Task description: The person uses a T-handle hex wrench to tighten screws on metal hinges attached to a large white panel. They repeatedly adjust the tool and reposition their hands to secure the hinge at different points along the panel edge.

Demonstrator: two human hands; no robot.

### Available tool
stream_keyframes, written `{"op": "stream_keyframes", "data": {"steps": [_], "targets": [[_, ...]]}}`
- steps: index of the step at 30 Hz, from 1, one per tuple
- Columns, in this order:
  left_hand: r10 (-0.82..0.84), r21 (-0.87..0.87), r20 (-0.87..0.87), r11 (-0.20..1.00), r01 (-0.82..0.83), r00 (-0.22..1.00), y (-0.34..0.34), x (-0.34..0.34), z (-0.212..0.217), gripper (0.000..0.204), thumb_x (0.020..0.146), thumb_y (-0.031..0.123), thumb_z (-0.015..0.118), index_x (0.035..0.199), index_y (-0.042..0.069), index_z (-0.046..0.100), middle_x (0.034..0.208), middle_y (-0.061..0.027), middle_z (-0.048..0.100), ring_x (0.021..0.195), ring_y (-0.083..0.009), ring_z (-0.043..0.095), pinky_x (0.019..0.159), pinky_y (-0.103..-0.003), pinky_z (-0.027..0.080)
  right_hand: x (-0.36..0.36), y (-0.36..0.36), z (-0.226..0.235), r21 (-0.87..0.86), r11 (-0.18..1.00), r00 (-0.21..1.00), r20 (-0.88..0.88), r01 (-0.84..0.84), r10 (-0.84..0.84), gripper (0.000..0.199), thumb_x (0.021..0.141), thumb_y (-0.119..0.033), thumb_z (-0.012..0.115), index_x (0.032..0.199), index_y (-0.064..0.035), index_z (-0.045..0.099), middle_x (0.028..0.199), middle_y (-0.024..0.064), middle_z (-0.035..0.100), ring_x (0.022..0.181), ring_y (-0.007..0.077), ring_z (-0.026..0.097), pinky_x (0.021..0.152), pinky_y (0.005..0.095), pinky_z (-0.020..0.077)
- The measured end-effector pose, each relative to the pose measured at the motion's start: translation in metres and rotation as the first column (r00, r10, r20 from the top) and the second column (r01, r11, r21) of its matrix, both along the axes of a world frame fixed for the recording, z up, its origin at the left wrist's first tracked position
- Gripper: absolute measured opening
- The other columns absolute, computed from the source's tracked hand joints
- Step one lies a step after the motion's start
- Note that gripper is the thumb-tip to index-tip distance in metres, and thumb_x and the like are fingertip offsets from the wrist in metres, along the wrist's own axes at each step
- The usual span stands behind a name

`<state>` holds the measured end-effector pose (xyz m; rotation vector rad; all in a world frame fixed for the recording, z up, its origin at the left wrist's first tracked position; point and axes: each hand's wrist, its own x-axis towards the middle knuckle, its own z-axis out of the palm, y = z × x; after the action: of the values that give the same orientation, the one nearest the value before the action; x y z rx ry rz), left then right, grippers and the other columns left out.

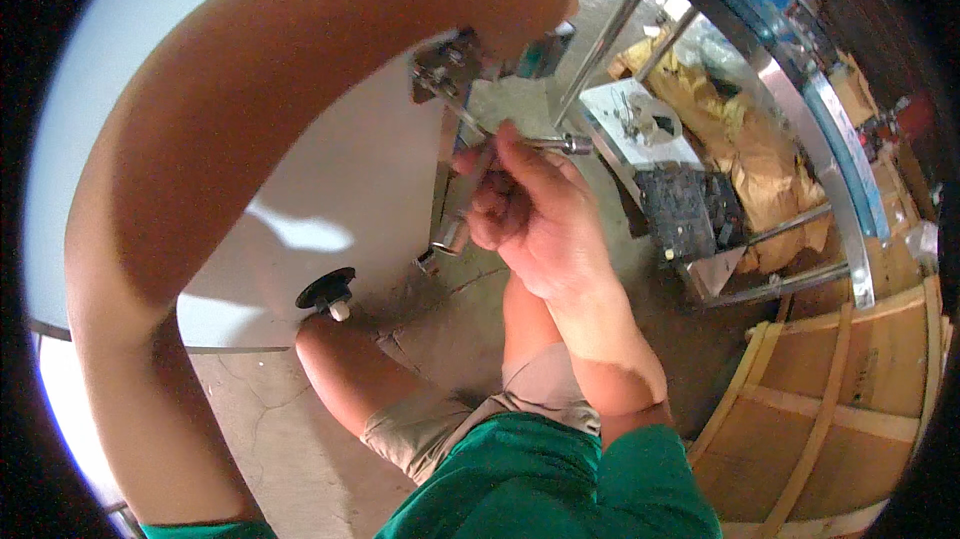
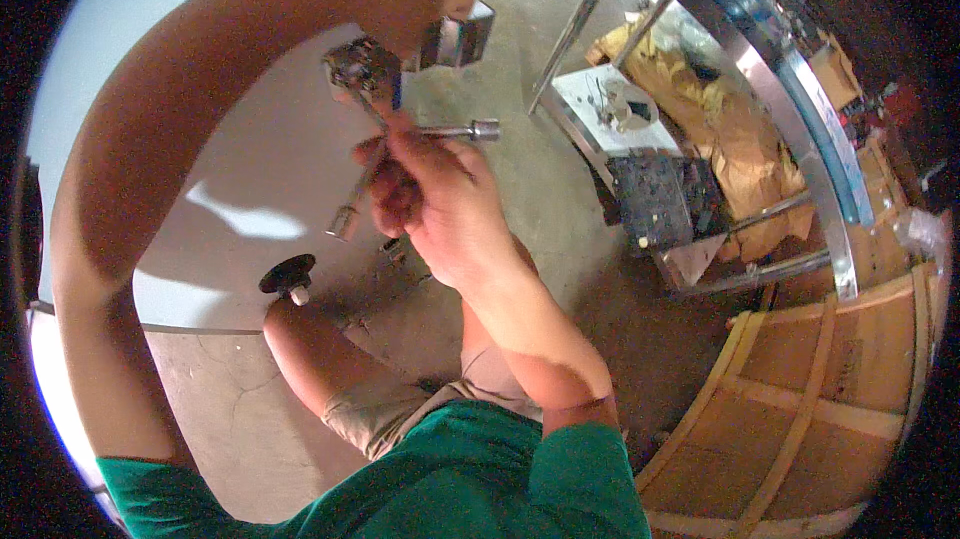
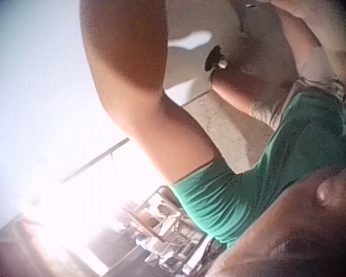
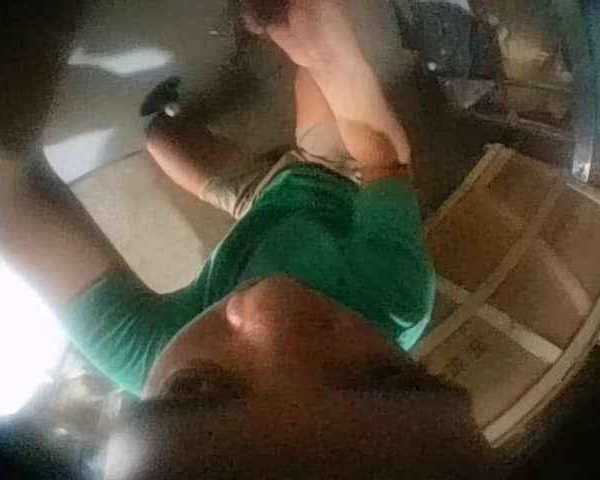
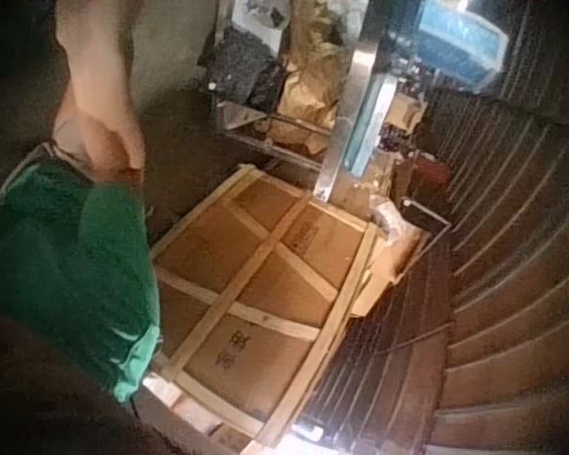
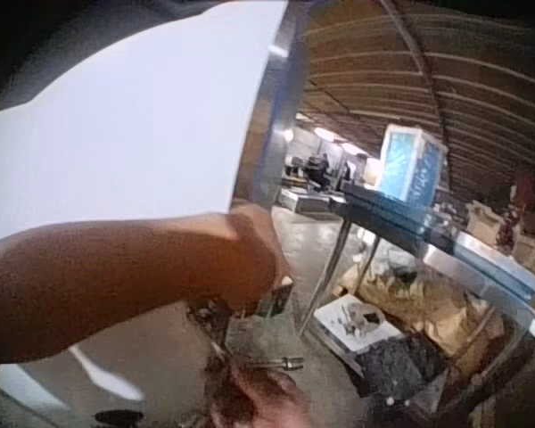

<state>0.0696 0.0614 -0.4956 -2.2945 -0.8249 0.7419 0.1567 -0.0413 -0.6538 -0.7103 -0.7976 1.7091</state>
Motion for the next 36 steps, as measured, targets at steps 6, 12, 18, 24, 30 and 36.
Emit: {"op": "stream_keyframes", "data": {"steps": [6, 12, 18, 24, 30, 36], "targets": [[-0.049, 0.105, 0.072, 0.994, 0.042, 0.996, -0.015, -0.003, -0.006, 0.030, 0.078, 0.032, 0.071, 0.101, 0.013, 0.074, 0.093, -0.0098, 0.073, 0.086, -0.0286, 0.071, 0.068, -0.041, 0.054, 0.003, -0.003, -0.017, 0.300, 0.948, 0.993, 0.089, -0.105, 0.082, 0.030, 0.095, -0.010, 0.060, 0.120, 0.0078, 0.061, 0.080, 0.0097, 0.066, 0.063, 0.0158, 0.063, 0.053, 0.0254, 0.0500], [-0.002, 0.056, 0.084, 0.998, -0.002, 0.996, -0.013, -0.003, 0.000, 0.030, 0.077, 0.031, 0.070, 0.102, 0.014, 0.074, 0.095, -0.0098, 0.074, 0.089, -0.0291, 0.071, 0.073, -0.041, 0.054, 0.000, -0.003, -0.023, 0.446, 0.895, 0.963, 0.254, -0.030, -0.094, 0.026, 0.088, 0.001, 0.068, 0.113, 0.0076, 0.062, 0.086, 0.0099, 0.069, 0.068, 0.0145, 0.066, 0.059, 0.0252, 0.0547], [-0.071, 0.042, 0.072, 0.997, 0.068, 0.995, -0.004, -0.007, -0.001, 0.026, 0.078, 0.030, 0.071, 0.097, 0.012, 0.075, 0.095, -0.0094, 0.074, 0.088, -0.0283, 0.070, 0.074, -0.041, 0.055, 0.002, -0.002, -0.019, 0.973, 0.227, 0.287, 0.229, -0.039, -0.930, 0.030, 0.077, -0.005, 0.081, 0.101, 0.0022, 0.065, 0.083, 0.0089, 0.063, 0.067, 0.0154, 0.062, 0.056, 0.0285, 0.0509], [0.034, 0.020, -0.002, 0.999, -0.034, 0.999, -0.006, 0.001, 0.002, 0.031, 0.081, 0.032, 0.071, 0.101, 0.009, 0.075, 0.096, -0.0076, 0.074, 0.089, -0.0273, 0.070, 0.073, -0.041, 0.055, 0.002, 0.002, -0.015, 0.963, 0.223, 0.105, 0.239, -0.149, -0.965, 0.018, 0.080, -0.010, 0.076, 0.095, -0.0038, 0.068, 0.078, 0.0099, 0.059, 0.064, 0.0243, 0.059, 0.054, 0.0327, 0.0477], [-0.015, -0.016, 0.006, 1.000, 0.015, 1.000, -0.005, -0.001, 0.004, 0.037, 0.081, 0.038, 0.073, 0.105, 0.010, 0.074, 0.098, -0.0085, 0.074, 0.091, -0.0272, 0.070, 0.075, -0.040, 0.055, -0.001, 0.006, -0.012, 0.905, 0.421, 0.222, 0.422, -0.055, -0.879, 0.016, 0.092, -0.020, 0.067, 0.087, -0.0053, 0.063, 0.066, 0.0093, 0.056, 0.053, 0.0279, 0.059, 0.046, 0.0394, 0.0449], [0.020, 0.072, 0.002, 0.997, -0.020, 1.000, -0.005, 0.001, -0.005, 0.037, 0.080, 0.038, 0.074, 0.104, 0.010, 0.075, 0.098, -0.0092, 0.074, 0.091, -0.0280, 0.070, 0.075, -0.041, 0.055, -0.004, 0.005, -0.002, 0.399, 0.903, 0.810, 0.471, 0.159, -0.351, 0.047, 0.103, -0.037, 0.051, 0.075, -0.0017, 0.063, 0.050, -0.0017, 0.047, 0.041, 0.0099, 0.041, 0.040, 0.0275, 0.0283]]}}
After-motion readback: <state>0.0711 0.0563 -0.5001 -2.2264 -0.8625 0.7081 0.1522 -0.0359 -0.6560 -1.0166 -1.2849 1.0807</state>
